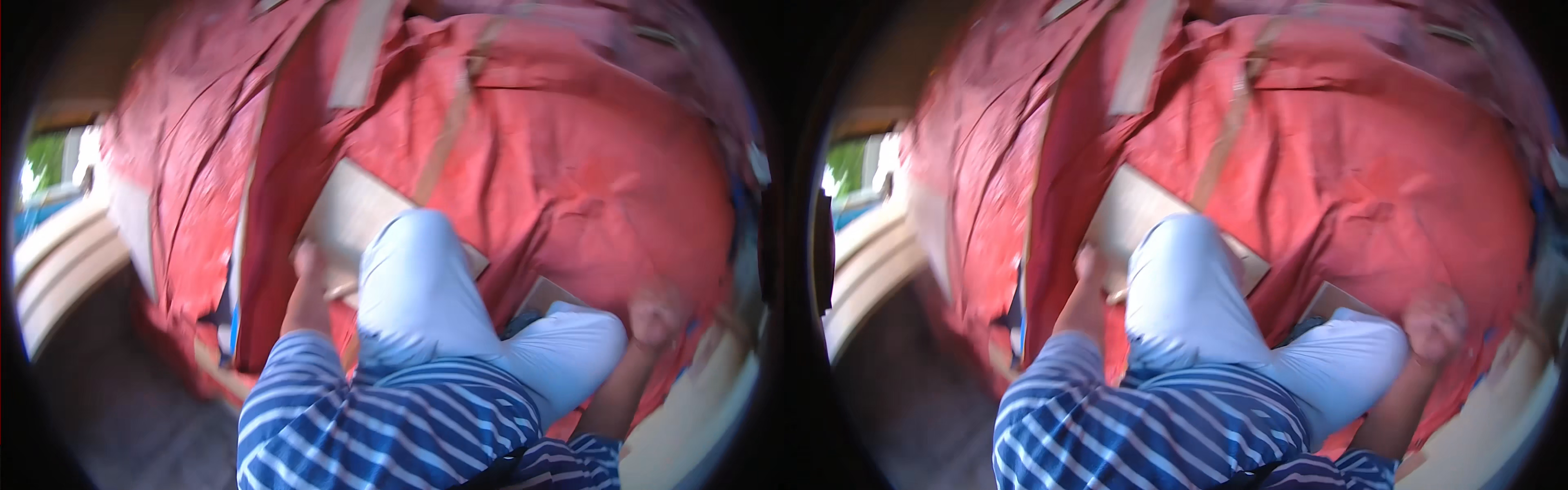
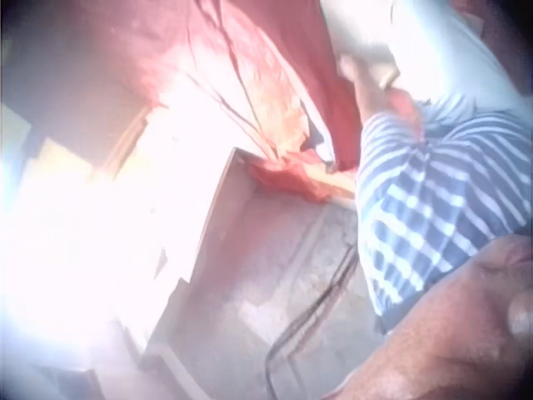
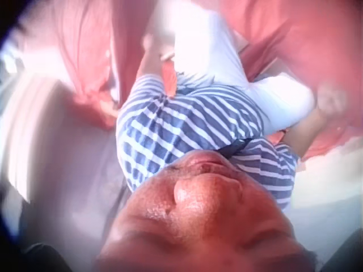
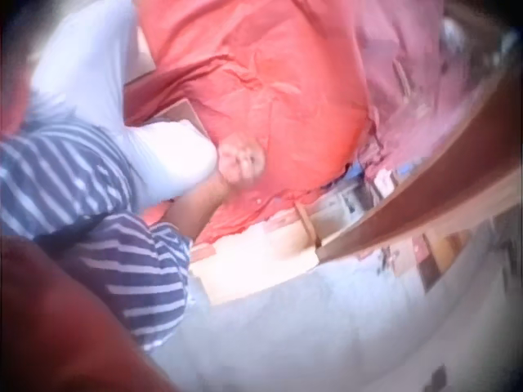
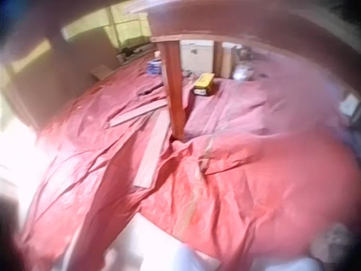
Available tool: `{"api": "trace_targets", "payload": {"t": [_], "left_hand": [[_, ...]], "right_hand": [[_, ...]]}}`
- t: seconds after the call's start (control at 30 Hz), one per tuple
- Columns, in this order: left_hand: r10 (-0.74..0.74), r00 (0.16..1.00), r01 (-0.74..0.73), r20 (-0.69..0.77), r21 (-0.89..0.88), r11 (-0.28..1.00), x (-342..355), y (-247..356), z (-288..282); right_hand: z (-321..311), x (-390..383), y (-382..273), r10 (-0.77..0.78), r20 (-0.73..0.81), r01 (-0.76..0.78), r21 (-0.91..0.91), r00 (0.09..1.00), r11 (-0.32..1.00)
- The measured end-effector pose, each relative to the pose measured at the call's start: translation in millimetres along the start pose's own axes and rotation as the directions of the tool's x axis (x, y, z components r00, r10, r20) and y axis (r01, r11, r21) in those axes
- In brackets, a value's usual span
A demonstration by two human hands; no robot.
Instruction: The person cuts a wooden board using a hand saw, aligns it on the workbench, and hammers nails into the board using a hammer.
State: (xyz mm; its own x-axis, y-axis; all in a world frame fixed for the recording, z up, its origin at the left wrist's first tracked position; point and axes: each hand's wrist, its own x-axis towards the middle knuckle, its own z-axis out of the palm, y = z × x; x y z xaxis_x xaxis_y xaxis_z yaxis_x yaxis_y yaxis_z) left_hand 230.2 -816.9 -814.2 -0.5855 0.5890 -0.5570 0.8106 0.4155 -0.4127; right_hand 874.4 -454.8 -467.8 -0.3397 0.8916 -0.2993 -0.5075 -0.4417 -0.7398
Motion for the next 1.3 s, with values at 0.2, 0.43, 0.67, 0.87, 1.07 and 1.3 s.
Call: {"api": "trace_targets", "payload": {"t": [0.2, 0.43, 0.67, 0.87, 1.07, 1.3], "left_hand": [[-0.085, 0.996, 0.065, -0.028, -0.427, 0.902, 9, -17, -3], [-0.079, 0.991, -0.031, -0.111, -0.750, 0.660, 11, 36, -121], [0.476, 0.579, -0.477, -0.662, -0.749, -0.461, -119, 149, -435], [0.492, -0.077, -0.850, -0.867, -0.202, -0.487, -251, 252, -523], [0.447, -0.336, -0.914, -0.829, 0.171, -0.369, -311, 395, -541], [0.700, -0.145, -0.907, -0.700, -0.188, -0.376, -323, 539, -538]], "right_hand": [[86, 14, 81, 0.297, 0.313, -0.270, -0.128, 0.902, 0.954], [118, -13, 116, 0.308, 0.310, -0.257, -0.196, 0.899, 0.946], [154, -23, 98, 0.230, 0.306, -0.141, -0.288, 0.924, 0.947], [129, -40, 50, -0.135, 0.071, 0.146, -0.193, 0.988, 0.970], [31, -52, -1, 0.046, -0.295, 0.111, 0.493, 0.954, 0.863], [-196, -60, -31, 0.113, -0.368, 0.062, 0.431, 0.923, 0.900]]}}
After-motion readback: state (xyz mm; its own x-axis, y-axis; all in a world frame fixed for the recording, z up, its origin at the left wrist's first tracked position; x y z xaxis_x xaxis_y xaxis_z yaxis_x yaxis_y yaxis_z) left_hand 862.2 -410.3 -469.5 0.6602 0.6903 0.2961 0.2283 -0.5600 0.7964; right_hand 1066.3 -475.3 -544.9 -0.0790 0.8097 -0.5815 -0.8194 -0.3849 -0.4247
